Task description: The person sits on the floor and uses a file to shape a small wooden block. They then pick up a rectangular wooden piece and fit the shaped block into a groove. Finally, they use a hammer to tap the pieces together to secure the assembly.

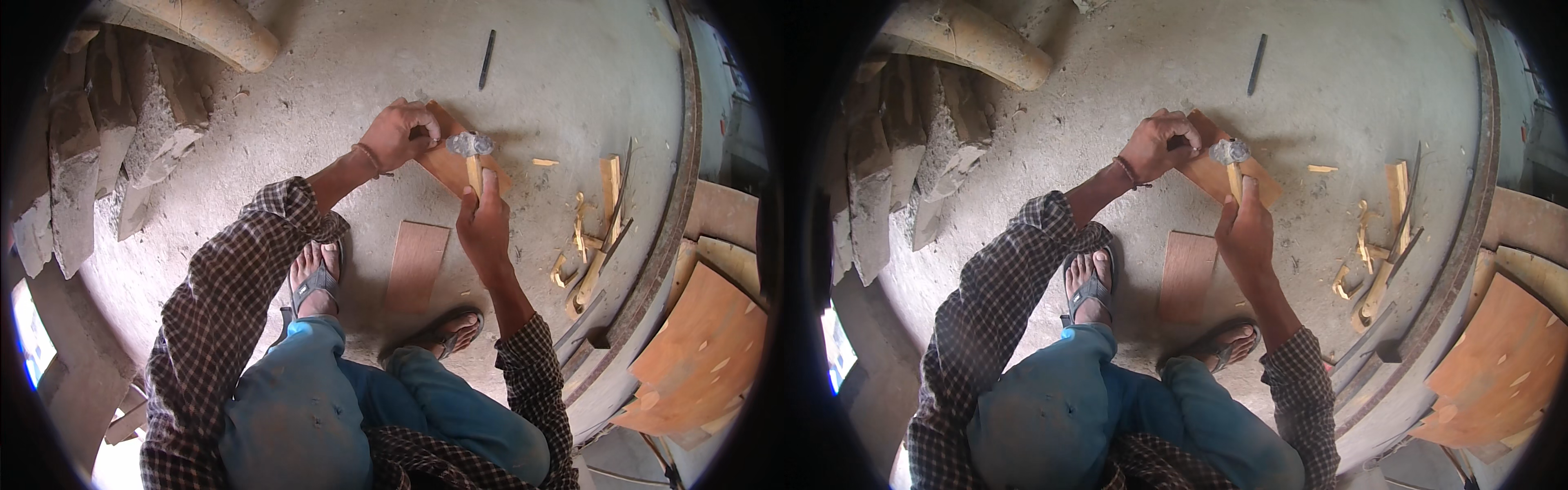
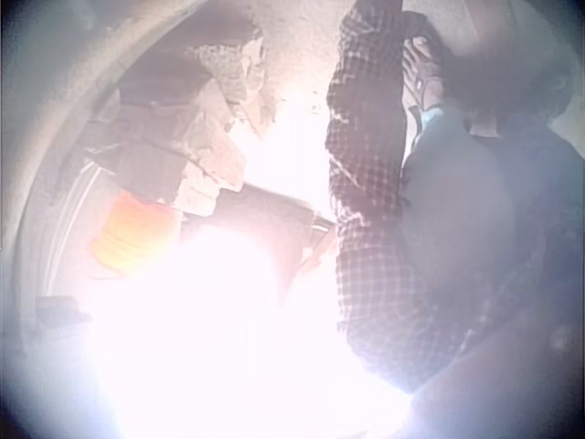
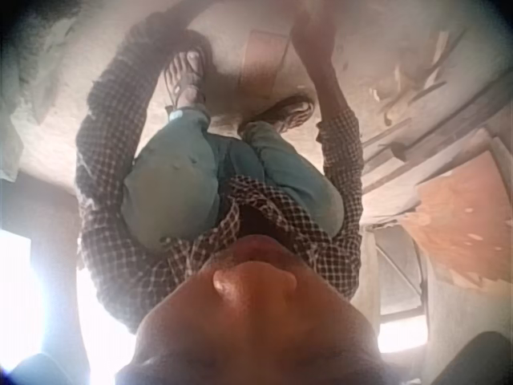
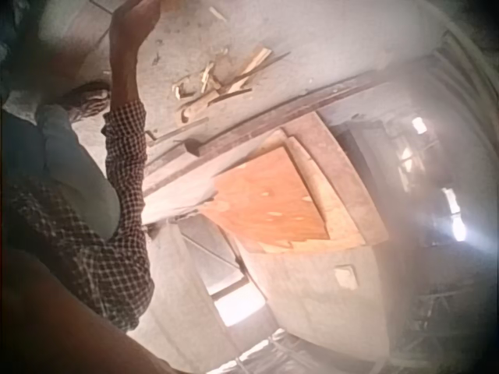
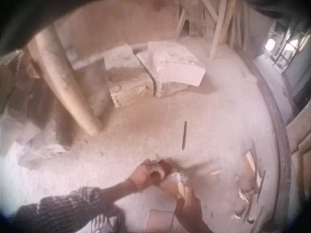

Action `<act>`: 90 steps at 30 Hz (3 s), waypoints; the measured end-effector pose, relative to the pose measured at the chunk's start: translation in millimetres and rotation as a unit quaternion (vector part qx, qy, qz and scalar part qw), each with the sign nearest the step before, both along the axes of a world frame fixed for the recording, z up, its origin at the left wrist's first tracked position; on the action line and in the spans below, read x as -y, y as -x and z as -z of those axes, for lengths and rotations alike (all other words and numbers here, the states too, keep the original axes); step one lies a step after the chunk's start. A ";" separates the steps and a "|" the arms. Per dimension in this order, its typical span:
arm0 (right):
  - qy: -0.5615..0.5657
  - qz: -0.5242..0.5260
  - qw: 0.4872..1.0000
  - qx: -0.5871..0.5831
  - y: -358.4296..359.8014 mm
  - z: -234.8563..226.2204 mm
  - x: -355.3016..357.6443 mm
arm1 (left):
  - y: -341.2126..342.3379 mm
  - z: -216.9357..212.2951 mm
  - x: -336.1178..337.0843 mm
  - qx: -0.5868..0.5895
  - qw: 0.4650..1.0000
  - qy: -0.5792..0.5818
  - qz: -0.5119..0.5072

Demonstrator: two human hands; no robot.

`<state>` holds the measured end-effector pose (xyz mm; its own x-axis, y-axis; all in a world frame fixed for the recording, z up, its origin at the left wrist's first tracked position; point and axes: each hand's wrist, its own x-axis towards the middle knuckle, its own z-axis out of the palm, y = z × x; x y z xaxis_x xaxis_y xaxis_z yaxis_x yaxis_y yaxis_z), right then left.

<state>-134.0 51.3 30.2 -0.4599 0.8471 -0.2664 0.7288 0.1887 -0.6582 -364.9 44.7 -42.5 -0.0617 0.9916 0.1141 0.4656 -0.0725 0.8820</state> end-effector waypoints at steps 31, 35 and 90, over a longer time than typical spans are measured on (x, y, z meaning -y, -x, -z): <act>-0.108 -0.068 0.992 -0.022 7.8 -19.3 0.1 | -1.3 -7.7 -0.1 -0.001 0.998 0.054 -0.022; -0.068 -0.070 0.995 0.016 8.5 -15.3 -4.9 | -2.5 -2.8 -0.5 0.007 0.998 0.054 -0.025; -0.105 -0.039 0.993 -0.027 1.0 -10.4 -6.4 | -13.4 1.8 5.8 -0.044 0.998 -0.013 -0.040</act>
<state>-135.0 57.6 40.7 -0.5344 0.8430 -0.0609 0.6717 0.3798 -0.6361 -351.5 39.0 -44.3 -0.1299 0.9804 0.1482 0.5471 -0.0537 0.8353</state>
